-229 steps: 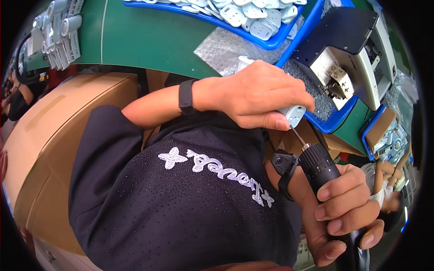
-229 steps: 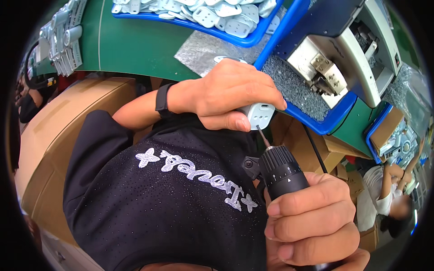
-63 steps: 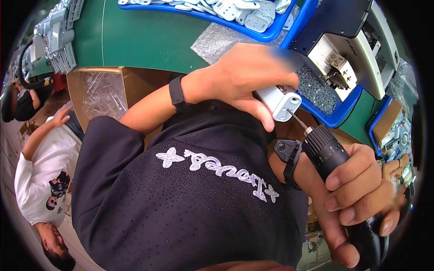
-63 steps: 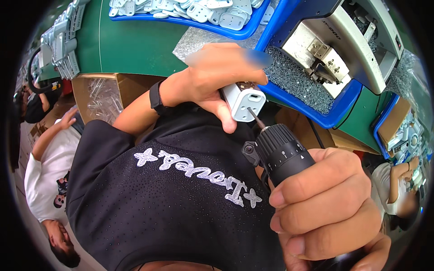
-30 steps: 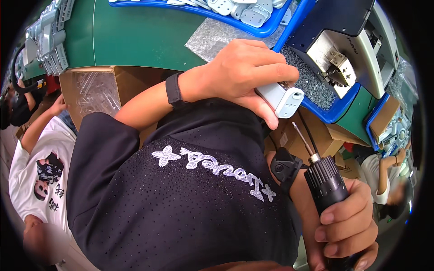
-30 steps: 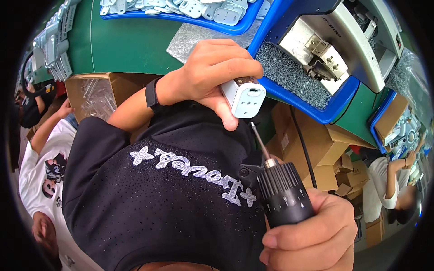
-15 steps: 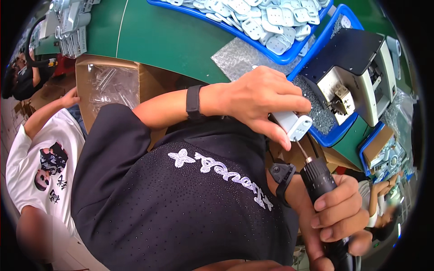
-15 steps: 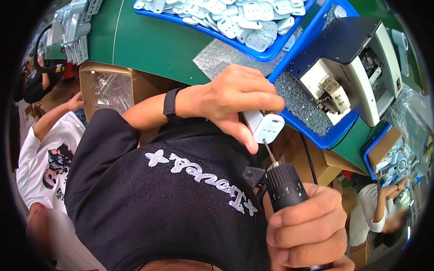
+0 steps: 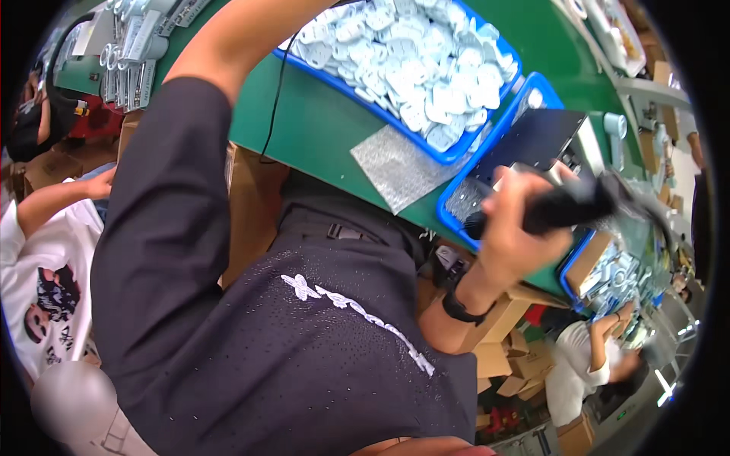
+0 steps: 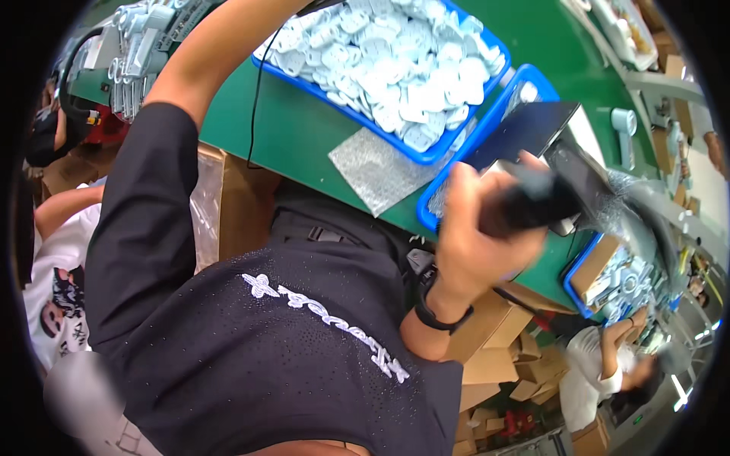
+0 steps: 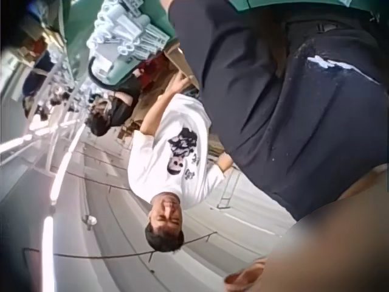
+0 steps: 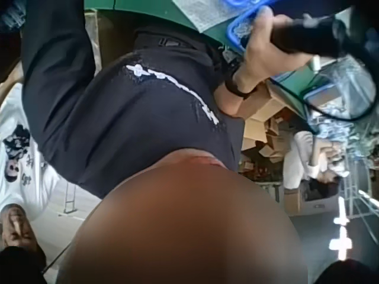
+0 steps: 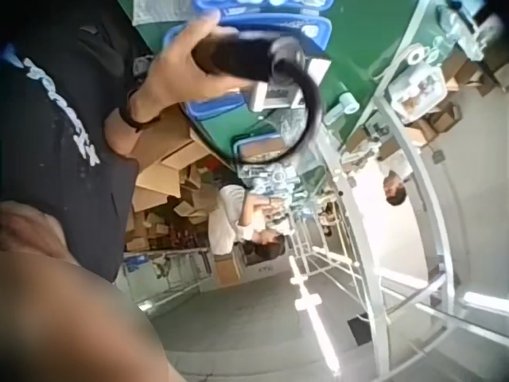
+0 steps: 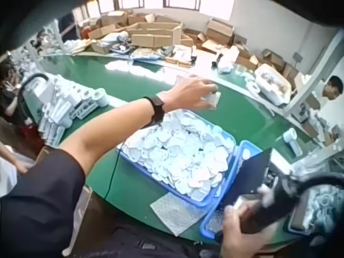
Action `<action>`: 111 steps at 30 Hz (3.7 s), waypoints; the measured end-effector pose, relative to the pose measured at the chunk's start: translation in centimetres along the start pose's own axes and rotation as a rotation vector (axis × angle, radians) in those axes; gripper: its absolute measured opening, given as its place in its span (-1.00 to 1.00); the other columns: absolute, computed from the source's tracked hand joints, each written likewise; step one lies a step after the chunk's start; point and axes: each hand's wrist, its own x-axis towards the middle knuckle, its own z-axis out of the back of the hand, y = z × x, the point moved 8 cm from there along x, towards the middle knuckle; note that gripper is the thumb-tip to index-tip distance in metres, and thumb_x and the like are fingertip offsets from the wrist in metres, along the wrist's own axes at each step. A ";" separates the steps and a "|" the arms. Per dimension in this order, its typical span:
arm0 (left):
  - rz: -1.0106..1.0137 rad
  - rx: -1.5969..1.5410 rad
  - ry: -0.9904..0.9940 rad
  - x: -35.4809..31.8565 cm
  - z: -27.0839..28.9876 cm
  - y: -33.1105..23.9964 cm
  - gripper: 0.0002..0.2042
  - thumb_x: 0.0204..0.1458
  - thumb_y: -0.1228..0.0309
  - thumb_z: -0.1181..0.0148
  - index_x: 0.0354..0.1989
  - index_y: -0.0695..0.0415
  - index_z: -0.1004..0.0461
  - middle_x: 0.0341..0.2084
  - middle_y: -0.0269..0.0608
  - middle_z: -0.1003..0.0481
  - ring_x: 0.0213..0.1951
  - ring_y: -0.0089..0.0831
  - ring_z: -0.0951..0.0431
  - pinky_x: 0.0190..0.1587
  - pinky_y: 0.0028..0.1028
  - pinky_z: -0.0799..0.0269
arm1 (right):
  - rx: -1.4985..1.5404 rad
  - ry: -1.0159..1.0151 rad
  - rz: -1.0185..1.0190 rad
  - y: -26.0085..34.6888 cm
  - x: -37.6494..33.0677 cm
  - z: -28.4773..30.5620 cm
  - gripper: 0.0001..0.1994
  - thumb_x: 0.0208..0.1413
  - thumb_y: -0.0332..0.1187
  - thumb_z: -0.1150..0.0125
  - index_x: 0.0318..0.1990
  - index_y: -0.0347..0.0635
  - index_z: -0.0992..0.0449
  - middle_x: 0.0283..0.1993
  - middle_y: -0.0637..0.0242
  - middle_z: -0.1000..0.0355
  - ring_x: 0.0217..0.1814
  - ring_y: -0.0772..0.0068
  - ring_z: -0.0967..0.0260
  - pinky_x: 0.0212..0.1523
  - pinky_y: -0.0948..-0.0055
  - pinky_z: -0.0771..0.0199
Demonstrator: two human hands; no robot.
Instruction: Using an electric screwdriver to assemble small white plastic components on an electronics production line.
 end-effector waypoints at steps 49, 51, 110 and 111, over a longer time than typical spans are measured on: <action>0.938 -1.498 -0.262 -14.0 5.3 -20.4 -0.39 0.08 0.17 -0.31 0.18 0.34 -0.29 -0.13 0.05 -0.50 -0.06 -0.21 -0.54 0.04 -0.23 -0.44 | 0.626 0.322 -0.311 -3.7 -0.9 1.9 -0.14 0.01 -0.24 -0.49 0.36 -0.39 -0.08 -0.50 0.46 -0.30 -0.63 0.62 -0.22 -0.61 0.57 -0.29; 0.790 -1.482 -0.047 -12.8 3.4 -22.5 -0.38 0.11 0.12 -0.30 0.21 0.30 -0.29 -0.14 -0.01 -0.49 -0.04 -0.21 -0.53 0.04 -0.30 -0.40 | 0.633 0.380 -0.340 -3.8 -1.9 1.9 -0.14 -0.01 -0.21 -0.51 0.34 -0.39 -0.12 -0.49 0.45 -0.31 -0.60 0.62 -0.24 -0.59 0.60 -0.28; 0.313 -1.081 -0.048 -10.2 -2.0 -27.1 -0.46 -0.06 -0.01 -0.39 -0.15 0.24 -0.48 -0.46 -0.12 -0.48 -0.47 -0.16 -0.51 -0.46 -0.33 -0.37 | 0.504 -0.060 0.412 -0.3 2.6 11.2 -0.31 0.11 0.34 -0.10 -0.02 -0.19 -0.33 -0.40 0.23 -0.37 -0.57 0.34 -0.28 -0.45 0.29 -0.35; 0.304 -1.083 -0.035 -9.9 -2.0 -27.2 -0.46 -0.07 -0.02 -0.39 -0.15 0.24 -0.48 -0.46 -0.13 -0.47 -0.47 -0.16 -0.51 -0.46 -0.33 -0.37 | 0.400 -0.126 0.397 -2.9 3.5 11.4 -0.30 0.16 0.29 -0.09 0.05 -0.26 -0.29 -0.39 0.12 -0.42 -0.59 0.27 -0.31 -0.46 0.23 -0.42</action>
